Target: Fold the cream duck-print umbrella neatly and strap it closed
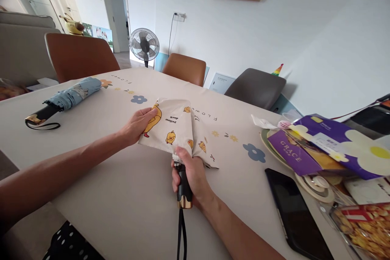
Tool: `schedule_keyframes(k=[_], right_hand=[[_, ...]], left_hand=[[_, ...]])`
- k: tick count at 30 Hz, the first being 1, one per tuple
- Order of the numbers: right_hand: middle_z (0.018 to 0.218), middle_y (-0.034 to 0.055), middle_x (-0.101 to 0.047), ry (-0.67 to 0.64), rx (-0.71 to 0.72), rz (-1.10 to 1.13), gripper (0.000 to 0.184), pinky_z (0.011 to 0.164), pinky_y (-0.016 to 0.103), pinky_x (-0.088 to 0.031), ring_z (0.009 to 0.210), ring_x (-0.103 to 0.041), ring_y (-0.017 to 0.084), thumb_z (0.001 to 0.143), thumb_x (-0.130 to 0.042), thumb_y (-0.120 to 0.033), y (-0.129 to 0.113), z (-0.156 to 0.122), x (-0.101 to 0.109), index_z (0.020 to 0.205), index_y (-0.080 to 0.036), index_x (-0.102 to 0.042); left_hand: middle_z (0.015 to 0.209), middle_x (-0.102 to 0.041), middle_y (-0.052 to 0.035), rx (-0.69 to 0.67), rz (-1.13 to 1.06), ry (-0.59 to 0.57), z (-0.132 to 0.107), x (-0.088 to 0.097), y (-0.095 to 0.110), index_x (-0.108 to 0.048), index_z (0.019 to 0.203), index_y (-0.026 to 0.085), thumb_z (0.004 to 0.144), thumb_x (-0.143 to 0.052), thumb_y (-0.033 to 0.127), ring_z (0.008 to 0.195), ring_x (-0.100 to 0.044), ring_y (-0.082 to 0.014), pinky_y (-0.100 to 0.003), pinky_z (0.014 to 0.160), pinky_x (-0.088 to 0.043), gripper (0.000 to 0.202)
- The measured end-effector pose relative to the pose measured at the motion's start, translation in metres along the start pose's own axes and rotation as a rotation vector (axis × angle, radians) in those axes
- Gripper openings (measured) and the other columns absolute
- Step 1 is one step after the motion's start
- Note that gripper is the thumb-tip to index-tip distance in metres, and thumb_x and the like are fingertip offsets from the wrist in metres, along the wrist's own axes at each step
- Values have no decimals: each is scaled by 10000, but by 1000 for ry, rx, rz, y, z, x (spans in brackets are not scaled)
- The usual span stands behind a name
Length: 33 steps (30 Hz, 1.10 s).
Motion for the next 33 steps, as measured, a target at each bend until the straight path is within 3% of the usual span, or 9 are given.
schedule_keyframes(k=[6, 11, 15, 22, 27, 33], right_hand=[[321, -30, -421, 19, 34, 31, 476, 295, 202, -293, 249, -408, 104, 781, -476, -591, -1, 0, -1, 594, -155, -520], [318, -30, -423, 7, 20, 11, 477, 294, 199, -298, 251, -416, 107, 777, -479, -593, -1, -2, -1, 605, -151, -523], [314, -29, -426, -1, 12, -14, 473, 293, 198, -303, 250, -414, 105, 765, -496, -593, -1, -3, -3, 607, -149, -523], [307, -24, -433, -5, -2, -62, 480, 283, 214, -318, 240, -414, 114, 750, -506, -604, 0, -2, -6, 587, -153, -515], [312, -30, -422, 27, 12, -13, 471, 291, 211, -307, 246, -403, 106, 759, -491, -597, -1, -3, -7, 601, -154, -515], [317, -32, -421, 66, 57, 40, 456, 296, 214, -300, 255, -392, 103, 757, -492, -591, -2, -3, -4, 605, -161, -505]], left_hand=[[747, -656, -63, -9, -79, -50, 0, -1, 7, -591, 804, 159, 715, -627, 472, 628, -623, -171, -288, 571, -522, 327], [724, -636, -33, -40, 7, -3, 2, 2, 1, -589, 777, 171, 719, -608, 504, 607, -588, -127, -229, 538, -491, 339], [707, -623, -24, 20, 48, 39, 4, 3, -4, -594, 729, 168, 720, -610, 467, 588, -557, -101, -191, 493, -455, 299], [710, -633, -41, 42, -87, 66, 0, -3, -1, -600, 788, 180, 657, -629, 557, 598, -594, -166, -269, 503, -488, 401], [661, -592, -11, -32, -53, 172, -1, -2, -1, -532, 722, 186, 700, -613, 480, 529, -537, -118, -218, 441, -438, 306], [680, -581, 10, 61, -116, 171, -1, -7, -20, -541, 800, 203, 742, -574, 383, 547, -549, -116, -224, 465, -456, 192]])
Point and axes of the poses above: each hand's wrist, its own z-axis towards the middle knuckle, its own x-axis out of the back of the hand, y = z × x, the point moved 3 cm from there along z, towards the middle knuckle
